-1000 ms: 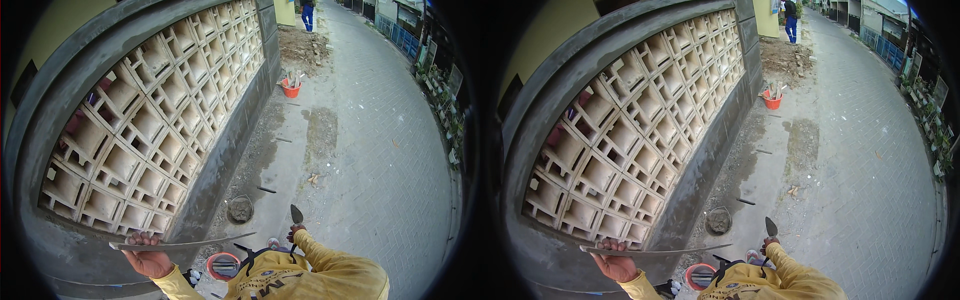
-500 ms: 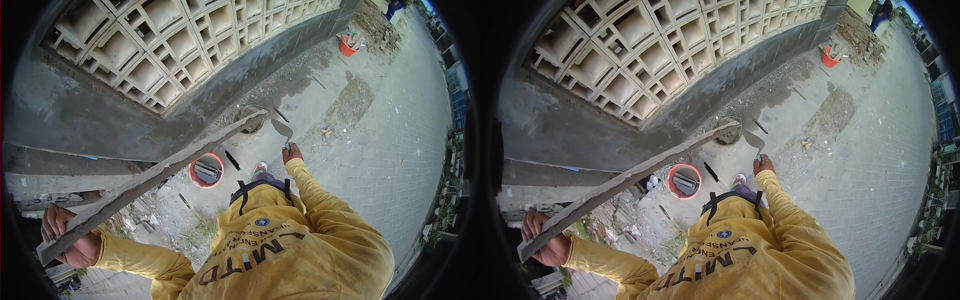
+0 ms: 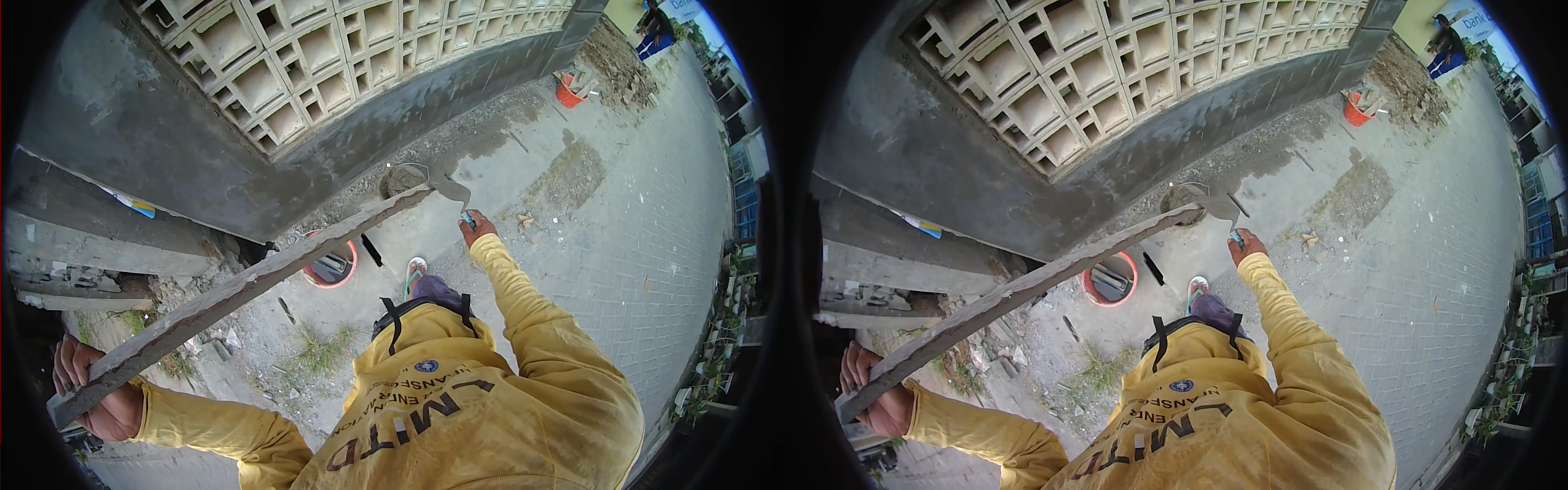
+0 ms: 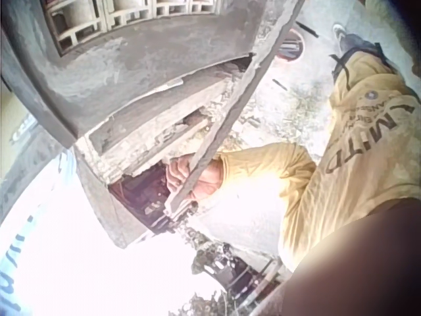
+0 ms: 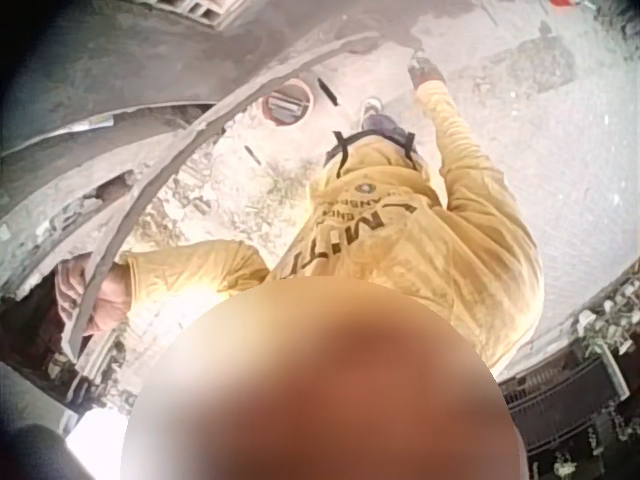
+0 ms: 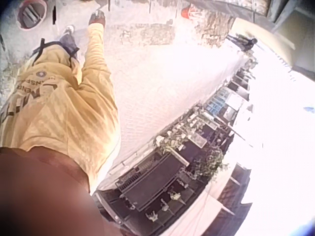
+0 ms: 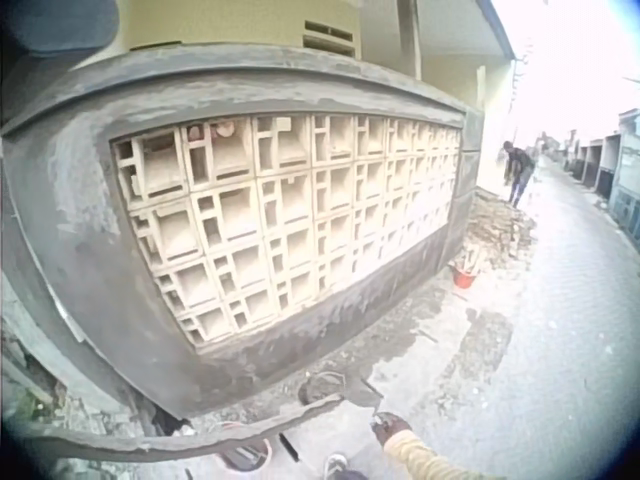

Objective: The person smooths and levels a wall edge using a wooden straightedge, a trowel, and a brush, then cleans the wooden board and continues smoothing the concrete wall with the trowel.

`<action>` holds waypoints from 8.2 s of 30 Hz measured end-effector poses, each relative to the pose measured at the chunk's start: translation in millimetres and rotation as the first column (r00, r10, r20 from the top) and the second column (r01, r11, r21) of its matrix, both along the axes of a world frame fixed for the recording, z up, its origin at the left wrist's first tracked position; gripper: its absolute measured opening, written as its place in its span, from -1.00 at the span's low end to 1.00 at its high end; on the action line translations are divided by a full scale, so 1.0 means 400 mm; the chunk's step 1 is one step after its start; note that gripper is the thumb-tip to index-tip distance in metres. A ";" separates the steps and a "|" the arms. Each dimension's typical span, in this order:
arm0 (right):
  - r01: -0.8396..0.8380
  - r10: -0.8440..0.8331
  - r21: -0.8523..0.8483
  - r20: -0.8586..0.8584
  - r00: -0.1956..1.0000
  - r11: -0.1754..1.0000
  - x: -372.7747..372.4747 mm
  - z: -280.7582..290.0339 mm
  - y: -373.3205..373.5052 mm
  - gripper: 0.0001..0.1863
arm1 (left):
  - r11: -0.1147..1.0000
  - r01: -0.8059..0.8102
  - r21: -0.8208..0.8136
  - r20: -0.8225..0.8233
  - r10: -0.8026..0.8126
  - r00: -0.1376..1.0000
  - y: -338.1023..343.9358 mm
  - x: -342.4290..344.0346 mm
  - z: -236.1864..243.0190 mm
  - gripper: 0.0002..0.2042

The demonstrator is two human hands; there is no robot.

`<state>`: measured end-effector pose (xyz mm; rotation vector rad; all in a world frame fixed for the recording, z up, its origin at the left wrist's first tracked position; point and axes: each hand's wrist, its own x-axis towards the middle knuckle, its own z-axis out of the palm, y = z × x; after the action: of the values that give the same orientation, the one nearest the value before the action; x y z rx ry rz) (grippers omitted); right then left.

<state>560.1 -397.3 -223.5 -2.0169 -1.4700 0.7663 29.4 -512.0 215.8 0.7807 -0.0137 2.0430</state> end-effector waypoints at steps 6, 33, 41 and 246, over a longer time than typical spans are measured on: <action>-0.167 0.152 0.161 0.103 0.983 0.973 0.020 -0.058 -0.044 -0.56 | 0.999 0.047 -0.013 0.032 -0.046 0.998 -0.036 0.005 0.026 -0.84; -0.424 0.489 0.357 -0.115 0.864 0.832 -0.218 0.236 -0.075 -0.57 | 0.998 -0.065 0.006 -0.010 0.065 0.998 0.042 0.064 -0.036 -0.81; -0.538 0.610 0.374 -0.105 0.785 0.756 -0.358 0.330 -0.102 -0.53 | 0.986 -0.163 0.029 -0.042 0.164 0.986 0.112 0.208 -0.146 -0.66; -0.632 0.630 0.148 -0.403 0.664 0.761 -0.216 0.216 0.300 -0.55 | 0.855 -0.422 -0.300 -0.078 0.419 0.905 0.561 0.440 -0.414 -0.68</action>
<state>473.6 -277.4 -137.0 -1.1663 -1.8832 1.3940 205.6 -287.4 50.2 0.6304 0.5185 2.3726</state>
